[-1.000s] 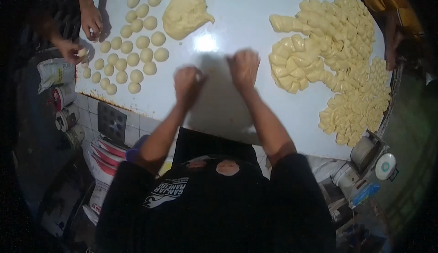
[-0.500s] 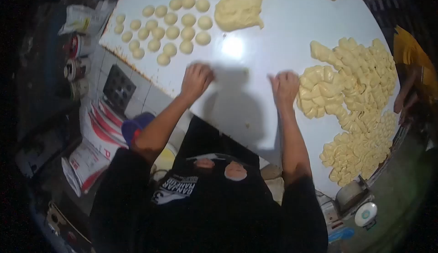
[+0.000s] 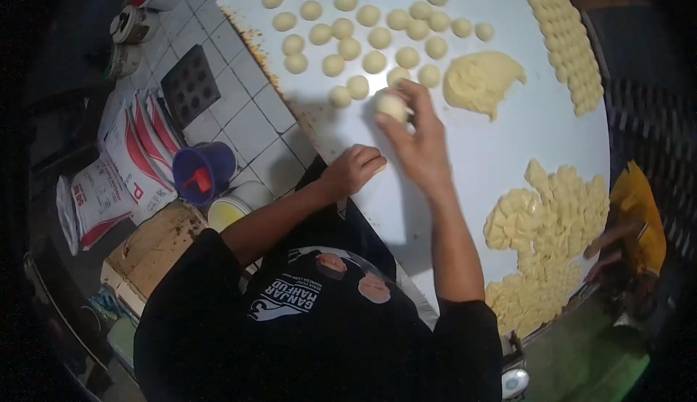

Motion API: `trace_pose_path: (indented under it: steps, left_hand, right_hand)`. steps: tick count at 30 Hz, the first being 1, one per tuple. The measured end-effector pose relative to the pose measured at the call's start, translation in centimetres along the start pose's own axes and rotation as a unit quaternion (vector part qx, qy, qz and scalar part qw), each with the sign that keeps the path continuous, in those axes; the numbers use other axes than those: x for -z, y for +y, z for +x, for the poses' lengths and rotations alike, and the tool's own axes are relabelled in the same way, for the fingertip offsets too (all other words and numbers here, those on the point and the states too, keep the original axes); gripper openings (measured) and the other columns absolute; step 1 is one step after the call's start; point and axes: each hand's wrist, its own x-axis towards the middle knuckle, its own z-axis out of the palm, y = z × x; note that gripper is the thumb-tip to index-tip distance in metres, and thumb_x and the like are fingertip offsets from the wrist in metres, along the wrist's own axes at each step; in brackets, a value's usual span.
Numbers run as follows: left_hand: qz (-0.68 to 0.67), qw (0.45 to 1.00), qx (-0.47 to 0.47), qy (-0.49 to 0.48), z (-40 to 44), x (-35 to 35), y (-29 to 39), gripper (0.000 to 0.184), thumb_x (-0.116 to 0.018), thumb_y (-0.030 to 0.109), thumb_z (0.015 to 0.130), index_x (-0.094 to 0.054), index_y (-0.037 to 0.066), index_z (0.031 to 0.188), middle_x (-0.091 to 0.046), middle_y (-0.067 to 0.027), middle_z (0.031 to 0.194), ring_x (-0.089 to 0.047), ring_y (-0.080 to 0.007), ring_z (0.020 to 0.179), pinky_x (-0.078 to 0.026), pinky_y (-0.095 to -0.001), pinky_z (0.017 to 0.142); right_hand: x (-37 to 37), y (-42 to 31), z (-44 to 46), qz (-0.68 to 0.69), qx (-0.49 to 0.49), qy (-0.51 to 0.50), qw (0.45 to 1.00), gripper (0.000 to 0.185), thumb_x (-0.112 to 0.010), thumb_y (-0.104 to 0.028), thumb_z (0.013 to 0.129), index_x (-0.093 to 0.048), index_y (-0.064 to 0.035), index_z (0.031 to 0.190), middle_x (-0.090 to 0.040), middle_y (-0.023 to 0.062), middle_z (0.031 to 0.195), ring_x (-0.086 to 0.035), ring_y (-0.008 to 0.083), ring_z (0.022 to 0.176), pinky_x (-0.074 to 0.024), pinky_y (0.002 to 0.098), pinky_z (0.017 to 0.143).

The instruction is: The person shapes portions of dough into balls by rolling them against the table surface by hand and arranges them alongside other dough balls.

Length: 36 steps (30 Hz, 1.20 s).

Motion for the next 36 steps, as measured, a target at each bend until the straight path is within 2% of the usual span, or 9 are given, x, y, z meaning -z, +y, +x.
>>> trace_pose_path:
  steps: [6,11,12,14,16,20,29,34,36]
  left_hand:
    - [-0.048,0.995,0.074,-0.046,-0.7,-0.6,2.5,0.041,-0.077,0.023,0.089,-0.069,-0.001,0.121,-0.068,-0.0145,0.132,-0.063,-0.0383,0.125,-0.049,-0.0492,0.106]
    - [-0.058,0.997,0.053,-0.017,-4.5,6.6,-0.4,0.043,-0.078,0.026,0.091,-0.069,0.001,0.124,-0.066,-0.0137,0.135,-0.062,-0.0336,0.128,-0.047,-0.0467,0.110]
    - [-0.051,0.997,0.047,-0.022,-5.8,6.1,-0.6,0.041,-0.077,0.025,0.092,-0.069,0.001,0.124,-0.066,-0.0140,0.134,-0.062,-0.0330,0.127,-0.048,-0.0464,0.109]
    - [-0.041,0.998,0.040,-0.024,-7.0,5.3,0.5,0.038,-0.075,0.024,0.093,-0.069,0.001,0.123,-0.066,-0.0147,0.131,-0.063,-0.0317,0.124,-0.050,-0.0440,0.105]
    - [-0.015,1.000,0.020,-0.011,-6.4,4.8,1.2,0.035,-0.077,0.018,0.091,-0.069,0.002,0.122,-0.067,-0.0145,0.130,-0.065,-0.0323,0.119,-0.054,-0.0440,0.099]
    - [-0.032,0.996,0.078,0.024,-7.6,5.8,3.5,0.037,-0.078,0.013,0.088,-0.068,0.004,0.122,-0.067,-0.0129,0.126,-0.067,-0.0318,0.114,-0.056,-0.0420,0.097]
    - [-0.037,0.980,0.160,0.110,-7.7,7.0,2.2,0.042,-0.077,0.012,0.092,-0.064,0.005,0.131,-0.067,-0.0149,0.125,-0.068,-0.0339,0.112,-0.057,-0.0433,0.097]
    - [-0.151,0.905,0.321,0.233,-6.3,9.1,-4.5,0.041,-0.071,0.010,0.099,-0.061,0.005,0.138,-0.066,-0.0156,0.124,-0.067,-0.0311,0.114,-0.055,-0.0410,0.098]
    - [-0.158,0.890,0.332,0.271,-5.0,10.6,-6.8,0.042,-0.070,0.010,0.100,-0.060,0.005,0.140,-0.066,-0.0163,0.124,-0.067,-0.0308,0.115,-0.054,-0.0413,0.098]
  right_hand:
    - [-10.9,4.7,4.1,-0.334,0.169,-0.043,0.927,0.039,-0.085,-0.025,0.090,-0.064,-0.0020,0.114,-0.069,0.0170,0.112,-0.063,0.0392,0.108,-0.0500,0.0470,0.096]
    - [1.6,14.9,-9.2,-0.352,0.255,-0.270,0.860,0.036,-0.087,-0.025,0.083,-0.068,-0.0051,0.105,-0.067,0.0165,0.105,-0.062,0.0395,0.099,-0.0489,0.0495,0.088]
    - [3.3,16.6,-7.5,-0.497,-0.038,-0.385,0.777,0.030,-0.086,-0.024,0.084,-0.067,-0.0067,0.100,-0.065,0.0135,0.098,-0.059,0.0380,0.095,-0.0454,0.0501,0.085]
    - [1.1,14.4,-5.0,-0.487,0.195,-0.052,0.850,0.028,-0.085,-0.025,0.084,-0.065,-0.0078,0.094,-0.064,0.0117,0.094,-0.058,0.0370,0.096,-0.0431,0.0515,0.085]
    - [-3.0,15.8,-6.1,-0.426,0.127,0.090,0.891,0.030,-0.086,-0.025,0.085,-0.063,-0.0076,0.093,-0.062,0.0118,0.091,-0.057,0.0368,0.097,-0.0410,0.0515,0.086]
    - [3.0,17.8,-11.3,-0.367,0.187,-0.117,0.904,0.032,-0.085,-0.028,0.087,-0.062,-0.0075,0.093,-0.063,0.0127,0.093,-0.057,0.0374,0.090,-0.0434,0.0517,0.080]
    - [1.5,14.4,-13.9,-0.410,0.157,0.010,0.898,0.036,-0.074,-0.009,0.094,-0.062,-0.0001,0.127,-0.064,0.0235,0.127,-0.059,0.0437,0.118,-0.0457,0.0519,0.103]
    - [-3.0,4.8,-3.8,-0.341,-0.135,-0.099,0.925,0.055,-0.082,-0.012,0.090,-0.059,-0.0046,0.139,-0.068,0.0209,0.128,-0.063,0.0444,0.121,-0.0486,0.0503,0.108]
    - [-9.3,2.0,0.4,-0.235,0.049,-0.074,0.968,0.054,-0.085,-0.022,0.090,-0.062,-0.0067,0.137,-0.071,0.0187,0.123,-0.065,0.0428,0.116,-0.0488,0.0496,0.106]
